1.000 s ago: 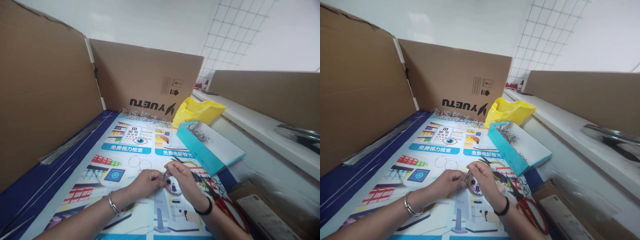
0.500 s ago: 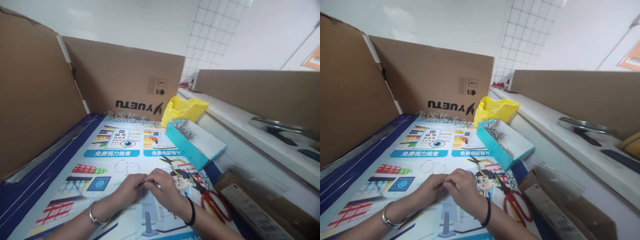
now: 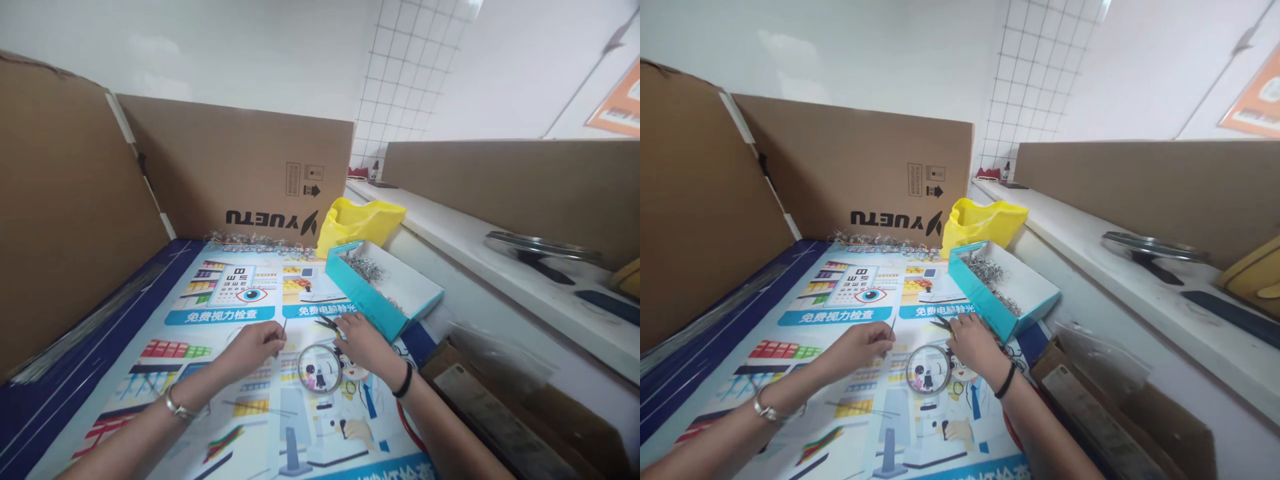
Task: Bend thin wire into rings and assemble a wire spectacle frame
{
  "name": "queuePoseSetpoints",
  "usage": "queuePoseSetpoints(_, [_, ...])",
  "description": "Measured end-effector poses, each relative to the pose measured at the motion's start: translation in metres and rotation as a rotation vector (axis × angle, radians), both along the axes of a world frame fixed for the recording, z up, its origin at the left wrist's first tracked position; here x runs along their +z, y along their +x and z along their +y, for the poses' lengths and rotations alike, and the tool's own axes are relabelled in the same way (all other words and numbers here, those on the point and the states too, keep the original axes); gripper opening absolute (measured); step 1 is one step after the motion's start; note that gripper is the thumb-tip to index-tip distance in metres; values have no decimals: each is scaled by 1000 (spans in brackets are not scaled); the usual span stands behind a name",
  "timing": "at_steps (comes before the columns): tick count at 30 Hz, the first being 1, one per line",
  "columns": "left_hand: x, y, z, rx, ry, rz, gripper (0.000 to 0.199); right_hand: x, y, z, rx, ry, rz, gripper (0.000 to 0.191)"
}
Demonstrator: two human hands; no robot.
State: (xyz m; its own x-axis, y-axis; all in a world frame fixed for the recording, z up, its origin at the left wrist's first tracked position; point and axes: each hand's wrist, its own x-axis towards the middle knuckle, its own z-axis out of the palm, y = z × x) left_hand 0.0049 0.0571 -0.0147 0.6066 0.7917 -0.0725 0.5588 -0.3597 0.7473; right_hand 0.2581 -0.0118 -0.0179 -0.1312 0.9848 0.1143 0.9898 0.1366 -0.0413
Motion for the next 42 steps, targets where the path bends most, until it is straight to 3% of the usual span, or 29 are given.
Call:
queuePoseSetpoints(6, [9,38,61,31,37,288,14,-1,-1,-1,-25,-22,-85,23])
queuePoseSetpoints(10, [12,74,82,5,93,444,28,4,1,-4,-38,-27,-137,20])
queuePoseSetpoints(18, [15,122,71,-120,176,608,33,8,2,-6,-53,-34,-202,16])
queuePoseSetpoints(26, [7,140,60,-137,175,597,32,6,1,-6,1,-62,-236,17])
queuePoseSetpoints(30, [29,112,51,-118,223,544,26,20,-13,-10,46,-16,-257,16])
queuePoseSetpoints(35, [56,21,26,-96,313,458,20,35,-56,-31,292,-22,-141,17])
queuePoseSetpoints(38, [56,-41,6,-110,299,429,20,26,-81,-46,417,-112,-102,18])
queuePoseSetpoints(42, [37,-99,-26,-101,249,414,20,6,-97,-58,473,-182,-138,18])
